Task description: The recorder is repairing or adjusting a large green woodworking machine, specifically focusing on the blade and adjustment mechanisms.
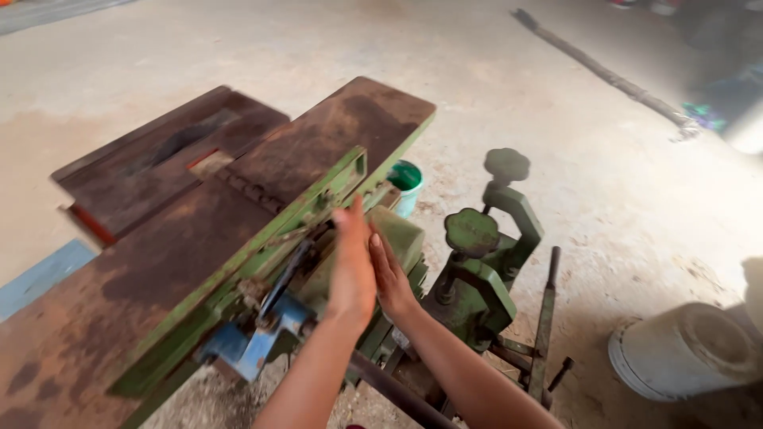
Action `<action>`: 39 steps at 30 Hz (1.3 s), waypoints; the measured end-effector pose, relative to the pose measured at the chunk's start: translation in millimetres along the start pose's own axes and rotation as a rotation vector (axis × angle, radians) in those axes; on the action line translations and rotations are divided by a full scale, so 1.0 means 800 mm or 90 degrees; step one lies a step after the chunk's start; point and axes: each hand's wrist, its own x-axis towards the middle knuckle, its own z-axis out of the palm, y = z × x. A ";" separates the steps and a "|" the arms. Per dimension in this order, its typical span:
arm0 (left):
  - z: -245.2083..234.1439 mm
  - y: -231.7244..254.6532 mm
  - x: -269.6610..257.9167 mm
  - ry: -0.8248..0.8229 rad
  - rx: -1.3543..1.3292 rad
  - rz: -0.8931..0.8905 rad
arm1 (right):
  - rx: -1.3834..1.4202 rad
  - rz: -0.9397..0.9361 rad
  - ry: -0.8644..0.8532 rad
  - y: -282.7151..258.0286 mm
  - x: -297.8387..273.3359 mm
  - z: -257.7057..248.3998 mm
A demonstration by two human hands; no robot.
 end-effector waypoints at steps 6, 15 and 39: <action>-0.028 -0.059 0.059 0.019 0.375 0.504 | 0.219 0.265 0.117 -0.097 0.004 0.033; -0.082 -0.038 0.089 0.059 0.370 0.191 | -0.701 0.322 -0.137 0.100 -0.004 -0.075; -0.068 0.022 0.200 -0.010 0.639 0.420 | -0.819 0.040 -0.119 -0.145 0.116 -0.045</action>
